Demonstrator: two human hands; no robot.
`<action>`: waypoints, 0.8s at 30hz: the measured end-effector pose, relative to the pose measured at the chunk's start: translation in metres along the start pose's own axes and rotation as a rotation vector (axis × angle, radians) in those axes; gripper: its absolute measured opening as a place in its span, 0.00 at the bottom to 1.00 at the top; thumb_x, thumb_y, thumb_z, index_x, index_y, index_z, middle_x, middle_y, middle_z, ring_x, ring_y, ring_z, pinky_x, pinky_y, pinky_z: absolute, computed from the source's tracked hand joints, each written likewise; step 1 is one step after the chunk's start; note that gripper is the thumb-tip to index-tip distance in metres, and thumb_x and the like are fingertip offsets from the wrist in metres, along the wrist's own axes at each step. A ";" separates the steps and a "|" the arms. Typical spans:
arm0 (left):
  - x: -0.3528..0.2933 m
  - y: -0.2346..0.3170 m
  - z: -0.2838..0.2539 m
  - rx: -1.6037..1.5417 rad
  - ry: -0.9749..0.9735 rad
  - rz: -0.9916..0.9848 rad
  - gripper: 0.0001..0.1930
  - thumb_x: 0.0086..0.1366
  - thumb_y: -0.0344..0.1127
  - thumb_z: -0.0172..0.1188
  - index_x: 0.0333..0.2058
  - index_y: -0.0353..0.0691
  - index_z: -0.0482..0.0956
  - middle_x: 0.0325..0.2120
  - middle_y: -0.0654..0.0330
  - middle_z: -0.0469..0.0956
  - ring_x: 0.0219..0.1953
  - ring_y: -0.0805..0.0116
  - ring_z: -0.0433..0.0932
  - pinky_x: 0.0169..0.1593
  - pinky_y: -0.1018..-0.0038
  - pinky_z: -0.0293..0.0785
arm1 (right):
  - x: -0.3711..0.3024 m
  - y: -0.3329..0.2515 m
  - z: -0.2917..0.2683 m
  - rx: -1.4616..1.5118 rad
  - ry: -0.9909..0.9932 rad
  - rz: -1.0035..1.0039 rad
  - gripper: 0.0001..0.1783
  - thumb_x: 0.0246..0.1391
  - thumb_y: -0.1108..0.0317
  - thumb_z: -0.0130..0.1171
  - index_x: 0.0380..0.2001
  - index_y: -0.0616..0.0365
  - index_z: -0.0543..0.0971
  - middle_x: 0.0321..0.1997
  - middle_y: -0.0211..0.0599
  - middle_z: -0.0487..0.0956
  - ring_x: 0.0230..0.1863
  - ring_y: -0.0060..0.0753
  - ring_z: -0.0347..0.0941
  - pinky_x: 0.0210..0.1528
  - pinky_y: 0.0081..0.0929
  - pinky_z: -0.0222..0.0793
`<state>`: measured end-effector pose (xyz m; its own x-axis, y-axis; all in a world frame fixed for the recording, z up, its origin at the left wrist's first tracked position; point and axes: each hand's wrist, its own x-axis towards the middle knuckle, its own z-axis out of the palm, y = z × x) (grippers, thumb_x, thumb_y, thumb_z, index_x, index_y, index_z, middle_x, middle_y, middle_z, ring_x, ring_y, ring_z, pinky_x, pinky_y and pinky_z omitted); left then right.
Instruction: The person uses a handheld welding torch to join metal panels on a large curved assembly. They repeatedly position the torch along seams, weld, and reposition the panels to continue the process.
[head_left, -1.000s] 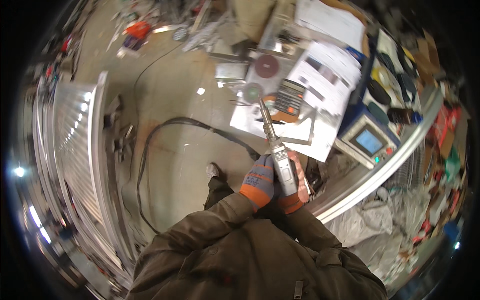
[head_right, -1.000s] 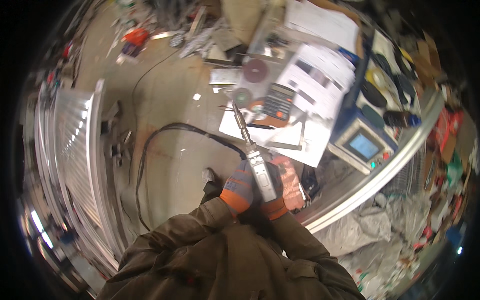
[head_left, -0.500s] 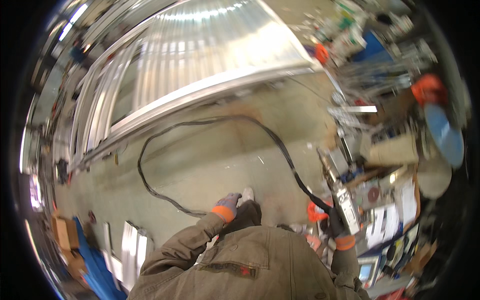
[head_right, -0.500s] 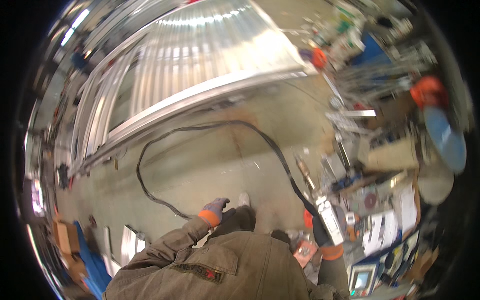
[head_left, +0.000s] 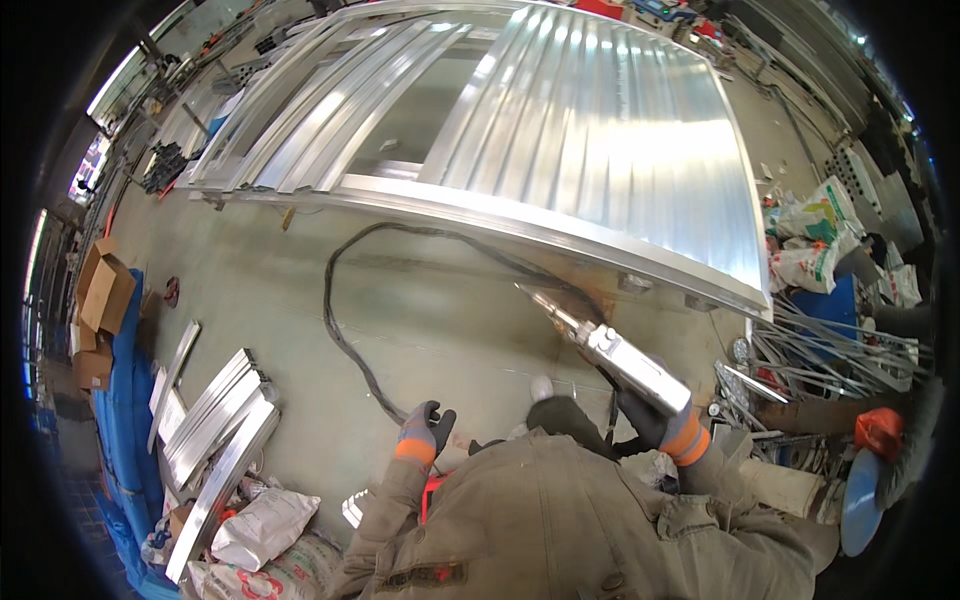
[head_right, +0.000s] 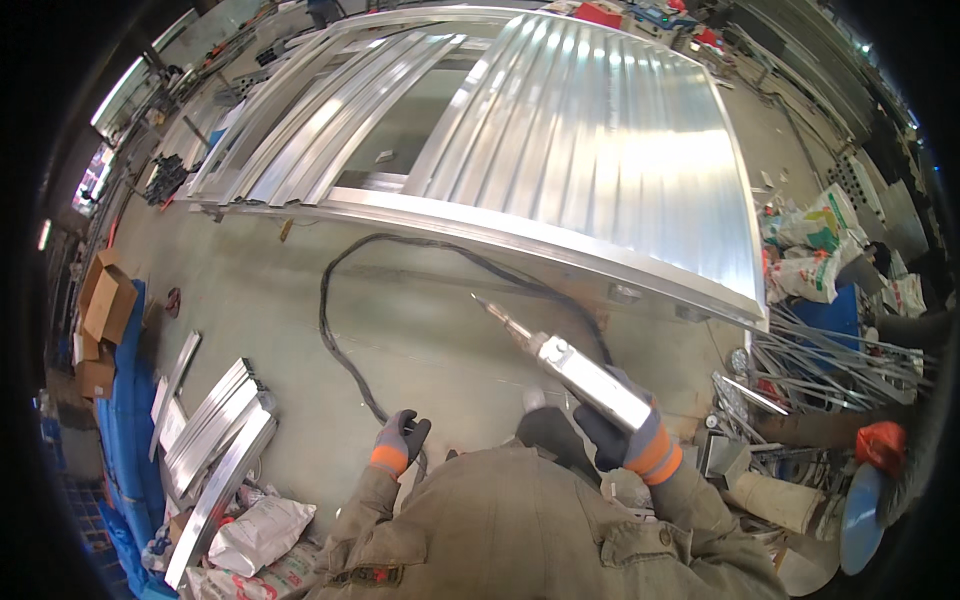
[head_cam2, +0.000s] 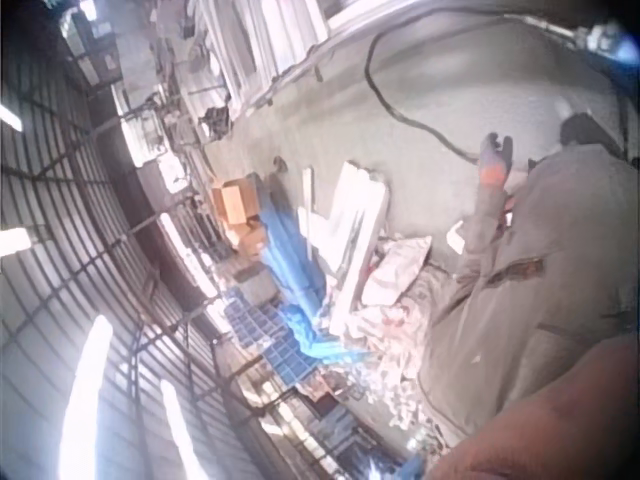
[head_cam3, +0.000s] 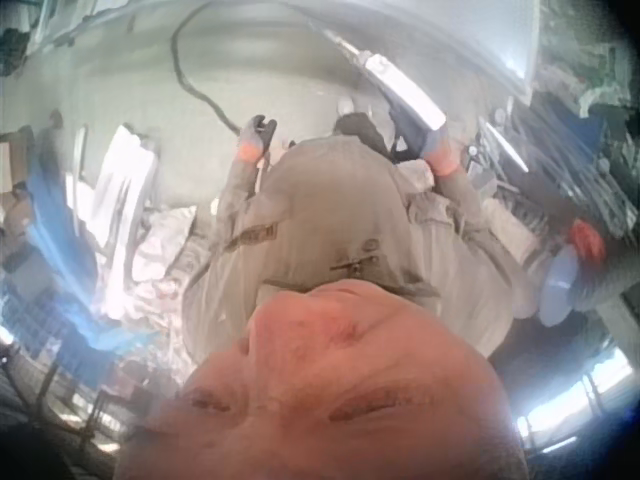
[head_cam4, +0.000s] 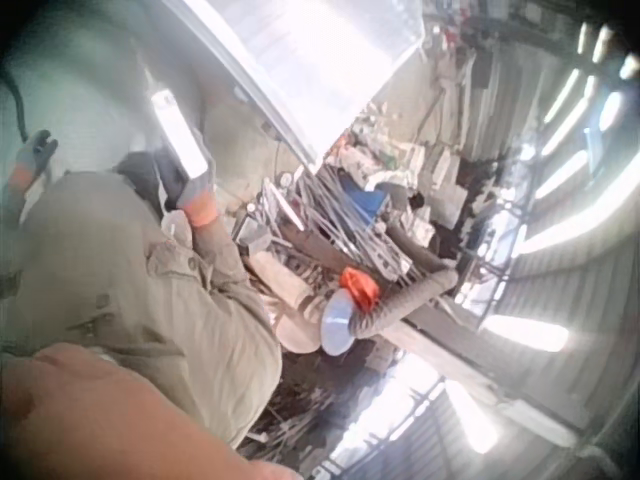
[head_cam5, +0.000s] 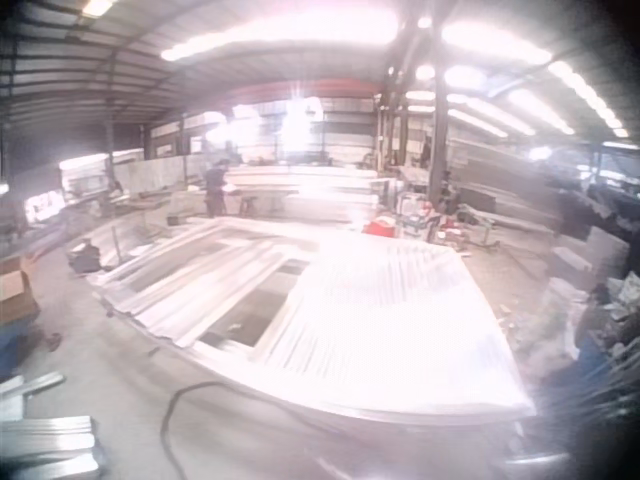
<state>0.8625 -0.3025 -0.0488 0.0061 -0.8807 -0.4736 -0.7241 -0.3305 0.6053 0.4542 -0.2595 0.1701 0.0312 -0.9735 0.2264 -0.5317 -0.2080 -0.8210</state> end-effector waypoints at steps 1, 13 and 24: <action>0.006 -0.003 -0.010 -0.005 0.028 -0.056 0.31 0.67 0.55 0.70 0.58 0.34 0.82 0.43 0.50 0.87 0.44 0.58 0.86 0.52 0.63 0.82 | 0.026 0.004 0.007 -0.013 0.001 -0.073 0.23 0.59 0.71 0.72 0.56 0.66 0.82 0.49 0.50 0.86 0.44 0.48 0.86 0.48 0.37 0.80; 0.246 0.065 -0.122 -0.106 0.302 0.001 0.25 0.70 0.47 0.71 0.57 0.33 0.83 0.46 0.50 0.88 0.47 0.60 0.86 0.55 0.66 0.81 | 0.303 0.107 0.067 0.189 0.000 0.121 0.23 0.67 0.72 0.65 0.63 0.65 0.80 0.56 0.49 0.86 0.55 0.42 0.84 0.58 0.36 0.78; 0.528 0.145 -0.264 0.177 0.547 0.141 0.21 0.71 0.48 0.70 0.55 0.41 0.86 0.40 0.49 0.89 0.44 0.51 0.88 0.50 0.59 0.83 | 0.444 0.136 0.083 0.071 -0.079 0.169 0.22 0.65 0.71 0.68 0.60 0.68 0.80 0.53 0.49 0.86 0.52 0.43 0.84 0.55 0.36 0.79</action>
<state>0.9427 -0.9050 -0.0424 0.2223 -0.9745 0.0308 -0.8473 -0.1774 0.5006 0.4656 -0.7276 0.1156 0.0139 -0.9990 0.0425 -0.4737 -0.0441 -0.8796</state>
